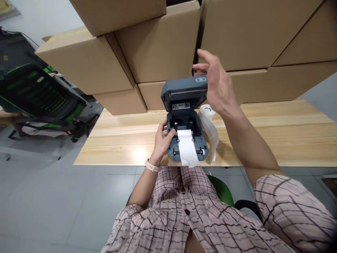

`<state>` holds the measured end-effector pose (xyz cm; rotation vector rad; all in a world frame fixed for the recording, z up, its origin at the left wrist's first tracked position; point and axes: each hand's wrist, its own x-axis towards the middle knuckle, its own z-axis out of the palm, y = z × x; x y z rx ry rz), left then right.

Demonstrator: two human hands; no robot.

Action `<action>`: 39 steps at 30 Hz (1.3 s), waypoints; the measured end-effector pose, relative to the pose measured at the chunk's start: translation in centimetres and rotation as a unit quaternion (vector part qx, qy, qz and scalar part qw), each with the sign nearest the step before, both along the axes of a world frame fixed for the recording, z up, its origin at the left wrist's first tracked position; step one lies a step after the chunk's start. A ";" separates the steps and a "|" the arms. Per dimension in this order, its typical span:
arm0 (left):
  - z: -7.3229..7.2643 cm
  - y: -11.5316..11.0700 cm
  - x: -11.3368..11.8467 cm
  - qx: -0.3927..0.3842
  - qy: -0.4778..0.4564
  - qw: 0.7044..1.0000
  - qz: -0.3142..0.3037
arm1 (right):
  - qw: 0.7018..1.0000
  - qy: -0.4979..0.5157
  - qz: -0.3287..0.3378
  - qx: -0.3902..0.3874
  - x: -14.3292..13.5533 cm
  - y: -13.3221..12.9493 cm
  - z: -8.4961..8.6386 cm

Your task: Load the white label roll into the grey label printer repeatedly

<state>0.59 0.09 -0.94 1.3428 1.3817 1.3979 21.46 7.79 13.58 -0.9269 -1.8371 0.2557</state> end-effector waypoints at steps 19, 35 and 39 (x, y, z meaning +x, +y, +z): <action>0.0 0.2 0.1 -0.024 0.016 1.000 -0.004 | 0.976 -0.163 0.108 0.099 -0.6 0.3 -3.7; 0.0 -0.2 -1.0 0.010 -0.001 0.997 -0.078 | 0.821 -0.354 0.407 -0.185 0.8 1.0 -5.8; 0.0 -0.4 -0.7 0.002 0.002 0.998 -0.061 | 0.849 -0.200 0.440 -0.213 6.2 -0.4 -4.7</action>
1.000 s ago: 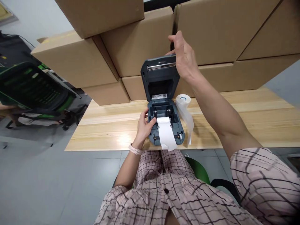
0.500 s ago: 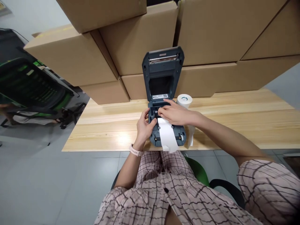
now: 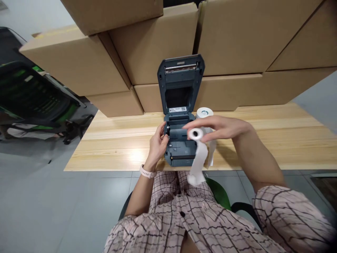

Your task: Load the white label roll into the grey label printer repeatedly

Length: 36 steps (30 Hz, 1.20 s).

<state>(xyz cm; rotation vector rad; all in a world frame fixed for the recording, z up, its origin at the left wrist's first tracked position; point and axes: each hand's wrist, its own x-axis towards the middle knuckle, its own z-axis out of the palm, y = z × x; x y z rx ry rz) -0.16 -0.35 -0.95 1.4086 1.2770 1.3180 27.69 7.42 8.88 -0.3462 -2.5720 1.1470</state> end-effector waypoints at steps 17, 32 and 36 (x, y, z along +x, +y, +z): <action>-0.2 -0.1 0.0 0.009 -0.025 1.000 0.000 | 0.943 0.035 -0.278 -0.181 14.2 -2.4 -10.8; -0.3 0.2 -0.4 0.002 -0.004 1.000 -0.019 | 0.943 -0.002 -0.242 -0.227 4.9 9.1 -8.9; -0.2 0.2 -0.3 -0.005 -0.009 1.000 -0.014 | 0.946 0.022 -0.217 -0.238 5.0 6.3 -4.1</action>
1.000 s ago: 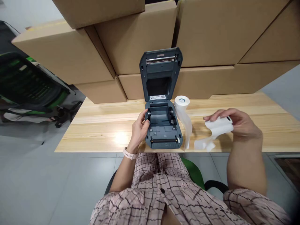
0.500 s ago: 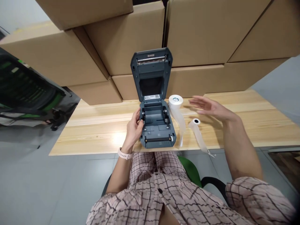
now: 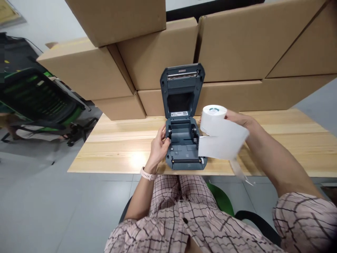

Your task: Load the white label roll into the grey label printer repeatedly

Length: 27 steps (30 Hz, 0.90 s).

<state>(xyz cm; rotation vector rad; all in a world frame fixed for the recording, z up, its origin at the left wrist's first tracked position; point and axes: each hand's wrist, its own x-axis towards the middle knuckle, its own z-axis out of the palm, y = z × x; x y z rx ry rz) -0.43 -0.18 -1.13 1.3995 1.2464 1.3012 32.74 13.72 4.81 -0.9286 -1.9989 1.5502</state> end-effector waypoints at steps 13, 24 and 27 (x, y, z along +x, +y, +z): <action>-0.6 0.3 -0.1 0.002 0.047 0.999 0.018 | 0.870 -0.360 0.167 0.292 -12.2 -3.6 5.8; -0.6 0.2 0.0 0.008 0.062 0.998 0.026 | 0.840 -0.433 0.204 0.254 -14.2 -1.9 3.1; -0.6 0.2 0.1 0.002 0.049 0.998 0.029 | 0.848 -0.417 0.192 0.264 -13.8 -2.3 2.8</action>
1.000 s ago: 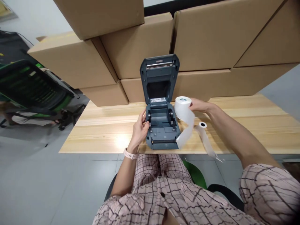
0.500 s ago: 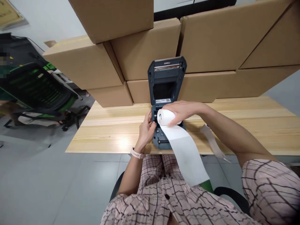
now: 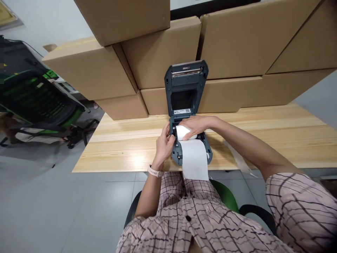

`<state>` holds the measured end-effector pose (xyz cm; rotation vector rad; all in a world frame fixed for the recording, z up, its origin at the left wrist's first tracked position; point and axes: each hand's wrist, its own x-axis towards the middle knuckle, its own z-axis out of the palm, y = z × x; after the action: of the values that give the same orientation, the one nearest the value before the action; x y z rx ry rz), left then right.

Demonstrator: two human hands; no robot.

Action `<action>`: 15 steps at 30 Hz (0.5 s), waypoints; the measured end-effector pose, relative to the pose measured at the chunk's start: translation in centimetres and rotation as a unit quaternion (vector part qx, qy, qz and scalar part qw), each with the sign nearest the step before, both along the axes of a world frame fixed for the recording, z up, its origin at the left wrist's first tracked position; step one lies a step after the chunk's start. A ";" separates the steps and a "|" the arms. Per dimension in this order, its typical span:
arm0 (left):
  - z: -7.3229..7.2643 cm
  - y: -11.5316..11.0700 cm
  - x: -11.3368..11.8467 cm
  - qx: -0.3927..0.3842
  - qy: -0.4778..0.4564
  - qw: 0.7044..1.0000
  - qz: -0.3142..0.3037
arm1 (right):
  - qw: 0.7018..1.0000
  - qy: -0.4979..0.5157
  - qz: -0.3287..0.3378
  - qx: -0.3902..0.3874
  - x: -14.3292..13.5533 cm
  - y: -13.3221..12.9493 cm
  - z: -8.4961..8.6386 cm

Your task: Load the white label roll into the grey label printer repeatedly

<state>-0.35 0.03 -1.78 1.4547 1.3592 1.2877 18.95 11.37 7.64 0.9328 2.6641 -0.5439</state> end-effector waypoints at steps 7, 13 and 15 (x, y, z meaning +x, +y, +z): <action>0.1 -0.1 0.1 0.000 -0.028 1.000 -0.008 | 0.974 0.219 0.031 0.041 4.4 -7.2 -0.7; 0.3 -0.3 0.3 -0.001 -0.038 0.999 -0.003 | 0.974 0.208 0.027 0.081 5.7 -13.8 -2.8; 0.4 -0.2 0.3 -0.001 -0.037 0.999 -0.001 | 0.970 0.219 0.018 0.100 5.4 -14.5 -3.5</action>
<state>-0.07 -0.21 -1.42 1.3926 1.3103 1.3260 24.33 -3.09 4.09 0.8988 3.1759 -0.5299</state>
